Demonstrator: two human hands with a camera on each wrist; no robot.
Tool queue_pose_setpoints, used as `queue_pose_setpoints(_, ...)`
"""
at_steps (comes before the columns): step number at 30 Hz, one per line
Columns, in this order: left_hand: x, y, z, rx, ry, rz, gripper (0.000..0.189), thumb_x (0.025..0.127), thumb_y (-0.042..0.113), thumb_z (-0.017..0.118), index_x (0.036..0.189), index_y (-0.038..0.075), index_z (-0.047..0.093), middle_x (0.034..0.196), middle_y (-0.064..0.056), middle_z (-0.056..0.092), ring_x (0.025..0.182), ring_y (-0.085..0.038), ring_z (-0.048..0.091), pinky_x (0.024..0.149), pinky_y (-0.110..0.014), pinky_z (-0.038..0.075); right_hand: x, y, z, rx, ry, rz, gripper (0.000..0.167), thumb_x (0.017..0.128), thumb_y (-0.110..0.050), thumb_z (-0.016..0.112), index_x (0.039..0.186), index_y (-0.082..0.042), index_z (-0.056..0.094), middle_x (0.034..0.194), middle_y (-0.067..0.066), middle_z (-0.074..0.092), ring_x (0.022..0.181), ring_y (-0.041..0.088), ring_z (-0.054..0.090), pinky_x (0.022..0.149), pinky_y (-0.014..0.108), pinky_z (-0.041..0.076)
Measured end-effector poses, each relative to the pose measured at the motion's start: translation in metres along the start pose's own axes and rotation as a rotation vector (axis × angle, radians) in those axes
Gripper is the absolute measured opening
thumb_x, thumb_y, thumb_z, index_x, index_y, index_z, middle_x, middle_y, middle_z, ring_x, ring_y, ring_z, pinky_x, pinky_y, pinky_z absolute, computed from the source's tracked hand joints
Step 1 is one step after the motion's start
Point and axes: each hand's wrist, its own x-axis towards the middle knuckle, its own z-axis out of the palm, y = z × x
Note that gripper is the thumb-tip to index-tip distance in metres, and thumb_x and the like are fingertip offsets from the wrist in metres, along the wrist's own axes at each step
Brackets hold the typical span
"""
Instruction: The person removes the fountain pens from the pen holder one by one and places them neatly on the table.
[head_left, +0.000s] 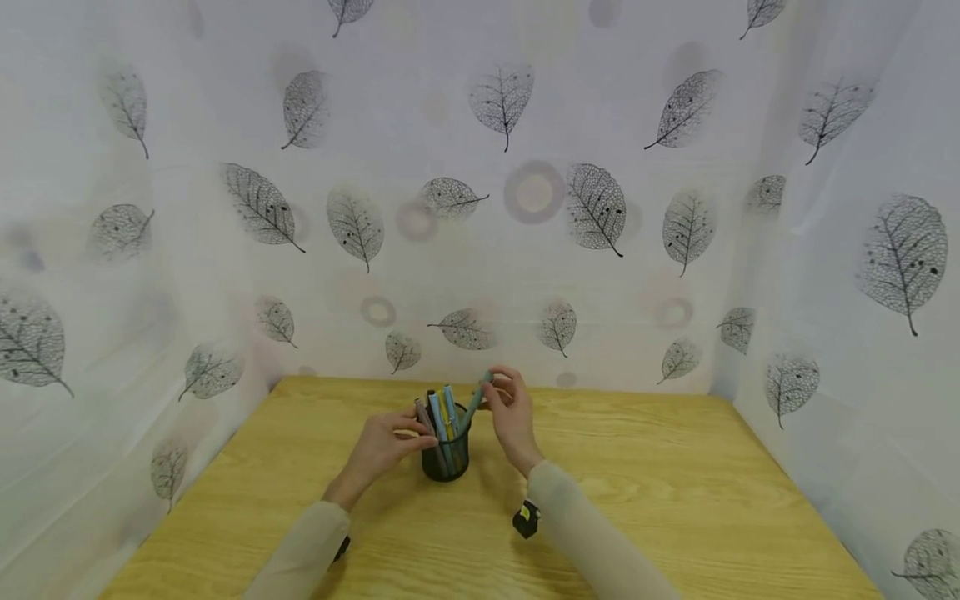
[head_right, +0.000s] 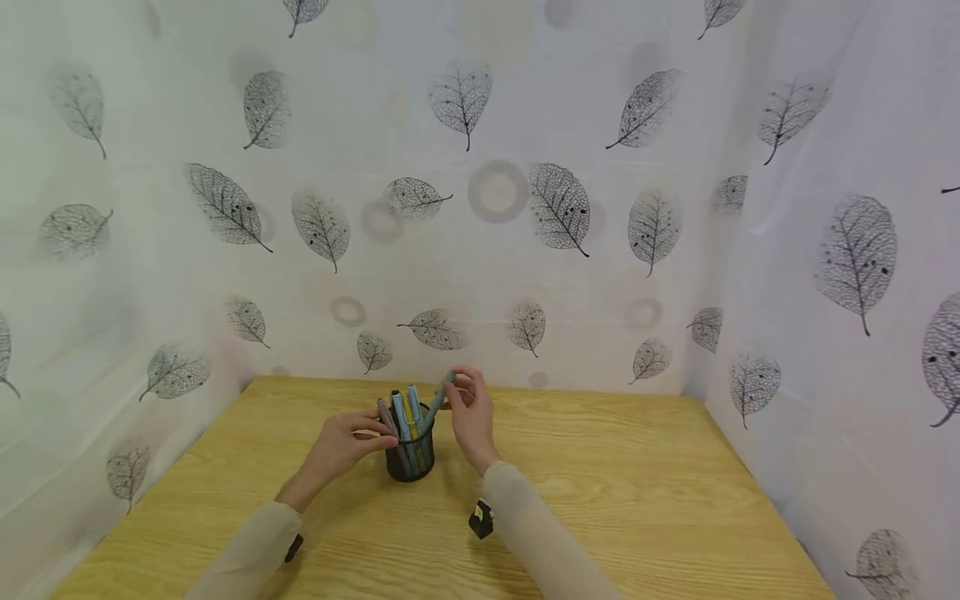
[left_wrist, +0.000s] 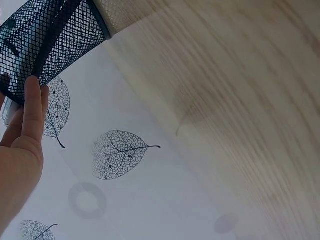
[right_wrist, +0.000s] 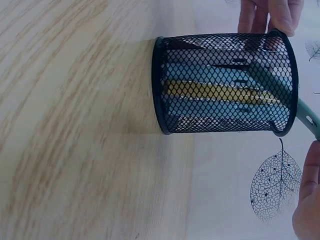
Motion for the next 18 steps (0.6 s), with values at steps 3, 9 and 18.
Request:
queue_pose_setpoints(3,-0.002,-0.001,-0.001,0.013,-0.005,0.008,0.017,0.077,0.033,0.083,0.084,0.019,0.078,0.136,-0.022,0.058,0.125,-0.038,0.057,0.077,-0.026,0.061,0.003,0.004,-0.002,0.056,0.045,-0.010,0.026,0.099,-0.005,0.057,0.125,-0.005,0.053,0.110,0.032,0.060,0.088,0.024,0.070,0.087,0.064,0.052)
queue_pose_setpoints(9,0.001,0.000,0.000,0.040,0.000,0.020,0.016,0.077,0.034,0.083,0.083,0.020,0.078,0.134,-0.021,0.059,0.119,-0.035,0.062,0.076,-0.026,0.061,0.013,0.013,-0.012,0.098,0.128,-0.053,0.027,0.099,-0.010,0.058,0.125,-0.008,0.053,0.108,0.033,0.060,0.085,0.020,0.070,0.084,0.053,0.058)
queue_pose_setpoints(18,0.000,0.002,0.001,0.018,0.000,0.012,0.014,0.078,0.030,0.083,0.082,0.018,0.078,0.135,-0.024,0.058,0.121,-0.038,0.060,0.076,-0.027,0.061,0.012,0.016,-0.022,0.078,0.179,-0.068,0.028,0.097,-0.019,0.062,0.123,-0.012,0.055,0.105,0.027,0.062,0.083,0.018,0.070,0.083,0.053,0.058)
